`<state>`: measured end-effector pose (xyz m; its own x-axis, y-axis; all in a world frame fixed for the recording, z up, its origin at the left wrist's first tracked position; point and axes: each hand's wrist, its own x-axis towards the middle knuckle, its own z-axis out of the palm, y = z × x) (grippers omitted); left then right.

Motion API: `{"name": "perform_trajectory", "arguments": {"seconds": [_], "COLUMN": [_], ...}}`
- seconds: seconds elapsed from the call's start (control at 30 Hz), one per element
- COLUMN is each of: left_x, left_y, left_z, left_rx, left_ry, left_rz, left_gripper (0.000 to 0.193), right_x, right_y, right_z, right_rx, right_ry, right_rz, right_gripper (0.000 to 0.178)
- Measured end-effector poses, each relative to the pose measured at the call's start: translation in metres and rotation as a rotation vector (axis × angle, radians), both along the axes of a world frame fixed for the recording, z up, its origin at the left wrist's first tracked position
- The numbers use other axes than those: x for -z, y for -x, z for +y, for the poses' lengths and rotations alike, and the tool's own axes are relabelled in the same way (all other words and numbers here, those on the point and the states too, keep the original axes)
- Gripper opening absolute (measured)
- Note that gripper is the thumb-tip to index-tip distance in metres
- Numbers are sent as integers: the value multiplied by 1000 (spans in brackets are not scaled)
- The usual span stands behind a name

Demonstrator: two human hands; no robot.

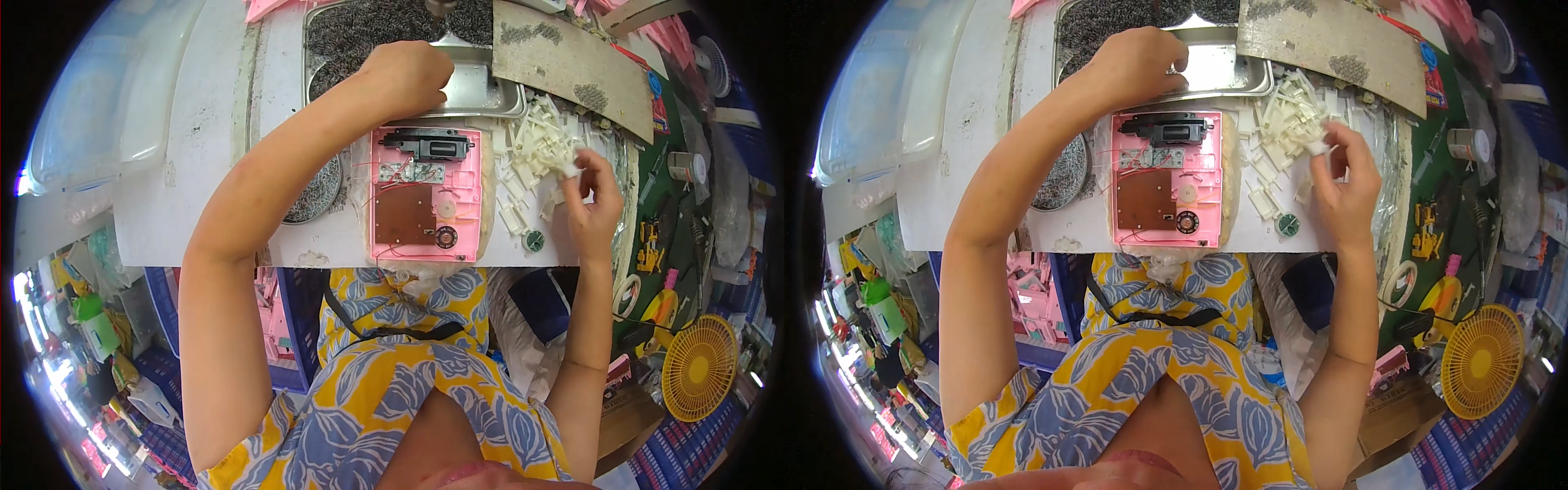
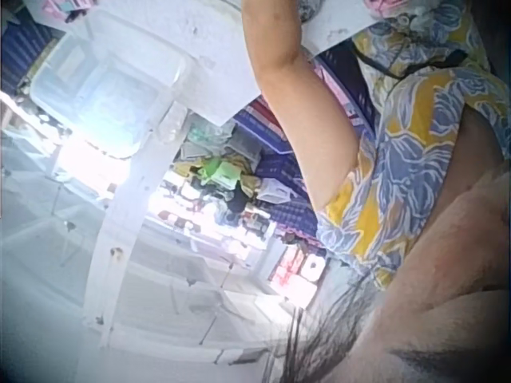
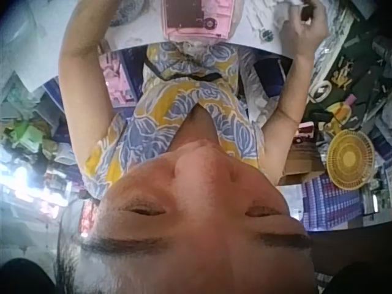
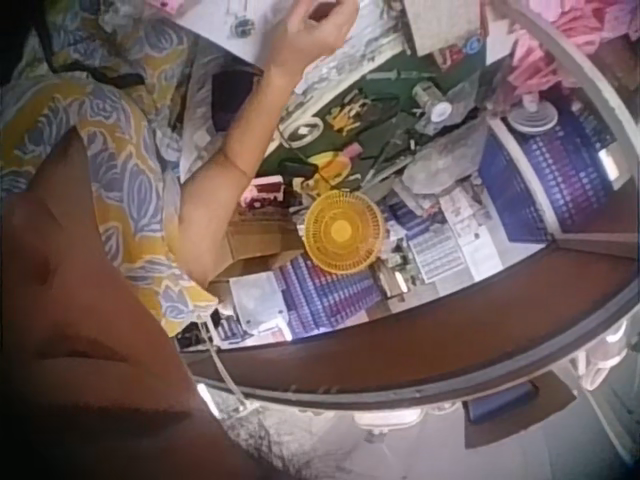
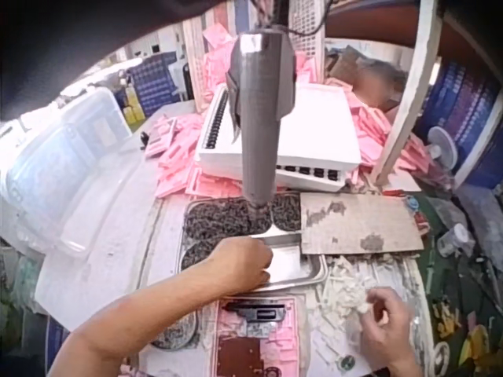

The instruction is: Assembling electronic components into a pink plastic housing, including soldering wires and driving screws.

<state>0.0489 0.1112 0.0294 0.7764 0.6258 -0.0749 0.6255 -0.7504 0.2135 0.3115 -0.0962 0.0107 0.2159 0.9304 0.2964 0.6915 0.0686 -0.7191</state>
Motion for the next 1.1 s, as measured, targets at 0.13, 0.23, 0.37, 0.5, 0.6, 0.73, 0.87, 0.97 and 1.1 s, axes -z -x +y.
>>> {"name": "perform_trajectory", "arguments": {"seconds": [0.13, 0.23, 0.37, 0.5, 0.6, 0.73, 0.87, 0.97, 1.1], "left_x": [11, 15, 10, -38, -43, -9, 5, 4, 4], "left_y": [-19, -14, 7, 42, 61, 62, 67, 64, 62], "left_z": [5, 10, 5, -68, -154, -198, -204, -204, -202], "left_rx": [60, 152, -2, -280, -327, -519, -538, -549, -532], "left_ry": [-17, -66, -212, 330, 1182, 1758, 1869, 1817, 1794], "left_rz": [130, -110, -459, -745, -750, -974, -1079, -1063, -969], "left_gripper": [16, 15, 16, 12, 17, 24, 26, 24, 20], "right_x": [-11, -27, -31, -41, -25, -22, -31, -33, -32], "right_y": [-11, -8, 13, 47, 73, 100, 106, 109, 113], "right_z": [-8, -21, -40, -65, -68, -53, -43, -41, -43], "right_rx": [34, 112, 28, -3, -51, -132, -237, -291, -391], "right_ry": [26, 61, 134, 159, 58, -143, -160, -179, -137], "right_rz": [270, 752, 884, 763, 606, 368, 248, 135, 66], "right_gripper": [39, 43, 39, 25, 25, 22, 21, 22, 24]}}
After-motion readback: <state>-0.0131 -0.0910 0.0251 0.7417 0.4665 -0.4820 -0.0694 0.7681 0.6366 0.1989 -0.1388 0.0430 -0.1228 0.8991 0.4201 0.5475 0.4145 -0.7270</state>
